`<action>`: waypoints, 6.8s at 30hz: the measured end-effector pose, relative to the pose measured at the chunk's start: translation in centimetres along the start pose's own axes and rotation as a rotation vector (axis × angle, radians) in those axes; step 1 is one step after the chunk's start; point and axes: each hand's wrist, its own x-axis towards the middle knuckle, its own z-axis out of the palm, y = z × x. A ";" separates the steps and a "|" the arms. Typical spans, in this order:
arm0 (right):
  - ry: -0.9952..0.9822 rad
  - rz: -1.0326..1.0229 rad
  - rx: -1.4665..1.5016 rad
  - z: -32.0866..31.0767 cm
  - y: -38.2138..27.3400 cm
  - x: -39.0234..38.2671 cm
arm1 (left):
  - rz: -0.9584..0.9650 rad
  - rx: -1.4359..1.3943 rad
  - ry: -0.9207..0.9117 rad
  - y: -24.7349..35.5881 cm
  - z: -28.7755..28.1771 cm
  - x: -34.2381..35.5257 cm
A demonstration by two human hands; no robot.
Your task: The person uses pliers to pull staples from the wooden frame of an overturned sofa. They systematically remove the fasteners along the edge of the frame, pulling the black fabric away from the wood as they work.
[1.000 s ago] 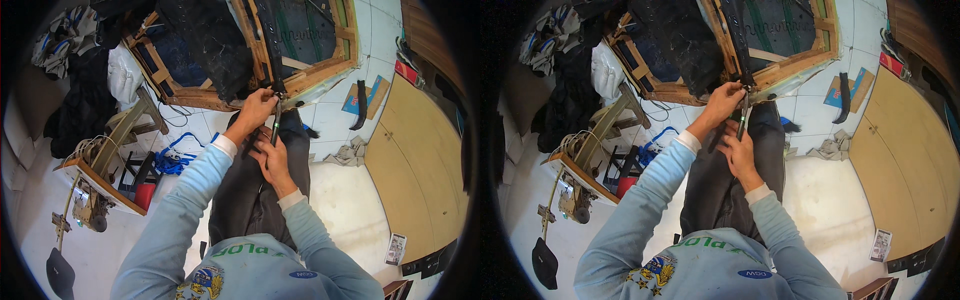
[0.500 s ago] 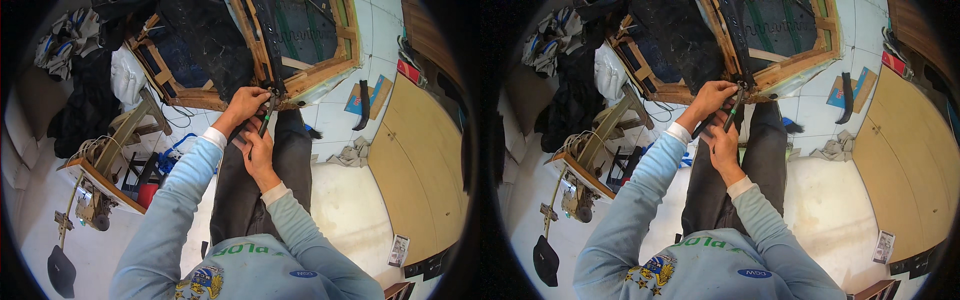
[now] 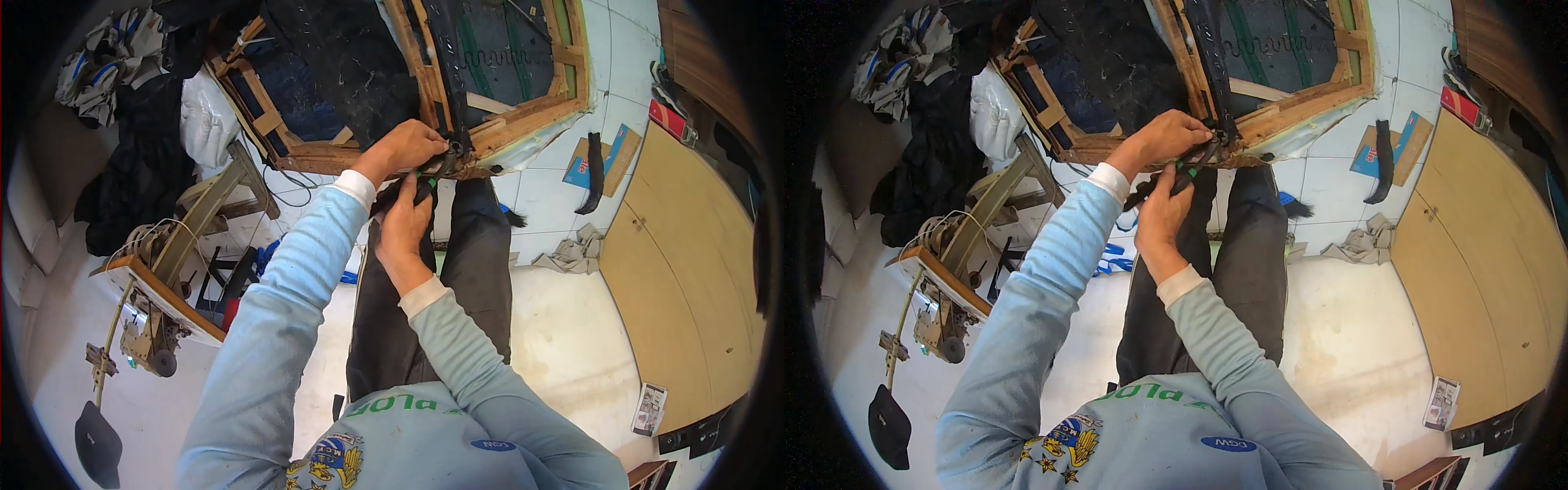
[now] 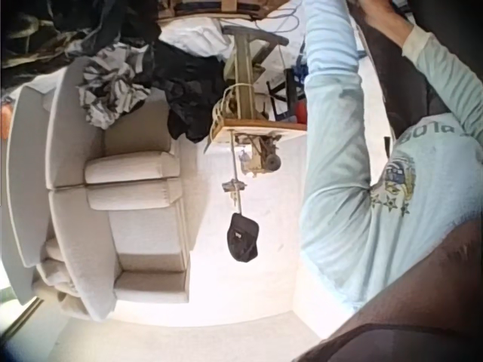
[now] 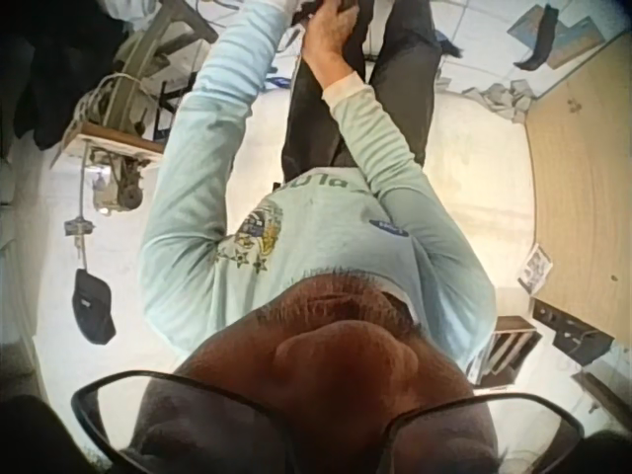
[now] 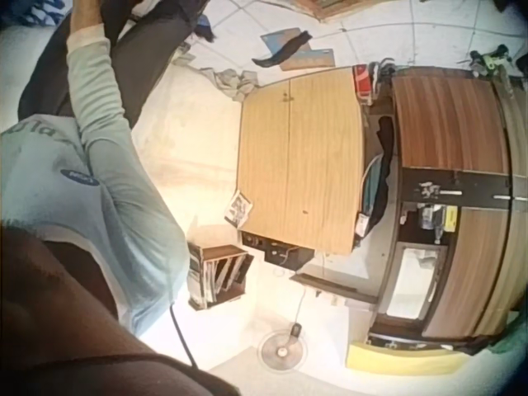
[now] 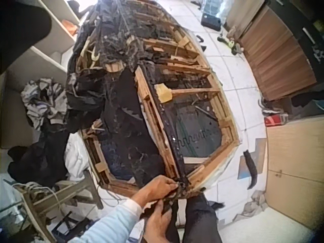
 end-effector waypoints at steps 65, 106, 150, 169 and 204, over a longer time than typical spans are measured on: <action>-0.555 0.206 0.166 -5.9 -4.1 1.1 | -0.273 -0.555 0.222 1.3 2.5 -1.8; -0.428 -0.012 -0.323 -15.4 -16.2 6.2 | -0.330 -0.583 0.576 8.5 10.5 -1.4; -0.478 0.231 0.193 -4.4 -2.7 0.4 | -0.113 -0.135 0.242 -1.2 2.4 -2.0; -0.302 0.180 0.149 -1.2 -2.0 0.3 | -0.119 0.041 0.113 0.9 0.3 -1.0; -0.476 0.042 -0.489 -12.4 -22.1 7.1 | -0.288 -0.365 0.708 10.7 8.6 4.1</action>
